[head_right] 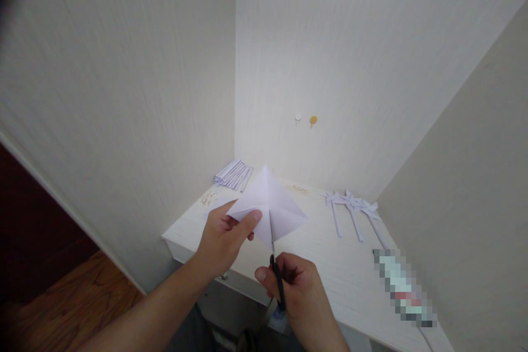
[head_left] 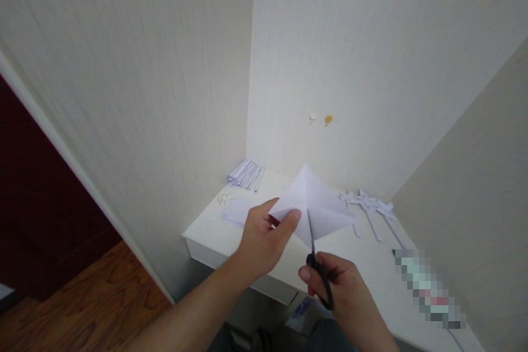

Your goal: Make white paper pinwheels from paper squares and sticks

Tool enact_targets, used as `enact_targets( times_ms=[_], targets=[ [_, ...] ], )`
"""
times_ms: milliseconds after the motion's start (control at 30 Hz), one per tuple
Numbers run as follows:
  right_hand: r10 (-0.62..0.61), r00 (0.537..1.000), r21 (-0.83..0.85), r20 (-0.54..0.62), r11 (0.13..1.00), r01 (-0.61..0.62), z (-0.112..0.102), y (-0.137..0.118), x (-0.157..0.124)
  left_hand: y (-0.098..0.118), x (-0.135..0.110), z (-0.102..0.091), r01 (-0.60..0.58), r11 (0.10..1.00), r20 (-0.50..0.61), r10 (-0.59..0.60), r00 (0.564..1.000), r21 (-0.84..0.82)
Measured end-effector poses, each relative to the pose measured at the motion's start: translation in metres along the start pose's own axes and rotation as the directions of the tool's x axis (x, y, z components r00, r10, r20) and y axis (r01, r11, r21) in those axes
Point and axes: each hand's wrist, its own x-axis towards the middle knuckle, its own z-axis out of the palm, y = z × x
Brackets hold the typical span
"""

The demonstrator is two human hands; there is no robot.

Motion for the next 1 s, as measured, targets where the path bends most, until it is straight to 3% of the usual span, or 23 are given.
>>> enact_targets(
  times_ms=[167,400,467,533,600,667,733,867,933,1000],
  targets=[
    [-0.010,0.998,0.086,0.067,0.996,0.004,0.002,0.003,0.000,0.003,0.002,0.001,0.002,1.000,-0.035,-0.002,0.999,-0.005],
    [0.024,0.975,-0.018,0.221,1.000,-0.020,-0.012,0.035,-0.006,0.005,0.010,-0.009,0.003,1.000,-0.081,-0.004,0.997,-0.003],
    [-0.007,0.987,0.012,0.158,1.000,0.006,-0.024,0.038,-0.006,0.001,0.013,-0.017,0.013,0.999,-0.056,-0.011,0.998,0.047],
    [-0.072,0.996,0.071,-0.053,0.995,0.076,-0.035,0.031,-0.002,-0.004,0.015,-0.024,0.017,0.991,-0.005,-0.017,1.000,0.131],
    [-0.126,0.954,0.152,-0.273,0.973,0.172,-0.042,0.019,0.005,-0.007,0.015,-0.029,0.034,0.972,0.070,-0.052,0.996,0.231],
    [-0.158,0.915,0.217,-0.371,0.943,0.251,-0.043,0.006,0.013,-0.005,0.015,-0.030,0.047,0.944,0.147,-0.100,0.984,0.328],
    [-0.158,0.917,0.289,-0.365,0.918,0.273,-0.039,-0.002,0.021,0.000,0.013,-0.030,0.036,0.913,0.215,-0.134,0.968,0.407],
    [-0.087,0.977,0.450,-0.192,0.877,0.167,-0.024,-0.002,0.032,0.006,0.010,-0.025,0.032,0.914,0.330,-0.179,0.927,0.405],
    [-0.068,0.981,0.506,-0.184,0.849,0.154,-0.017,0.003,0.034,0.002,0.011,-0.021,0.090,0.953,0.317,-0.185,0.930,0.291],
    [-0.050,0.967,0.565,-0.249,0.804,0.187,-0.011,0.008,0.036,-0.006,0.011,-0.018,0.129,0.979,0.220,-0.161,0.962,0.156]
  ],
)
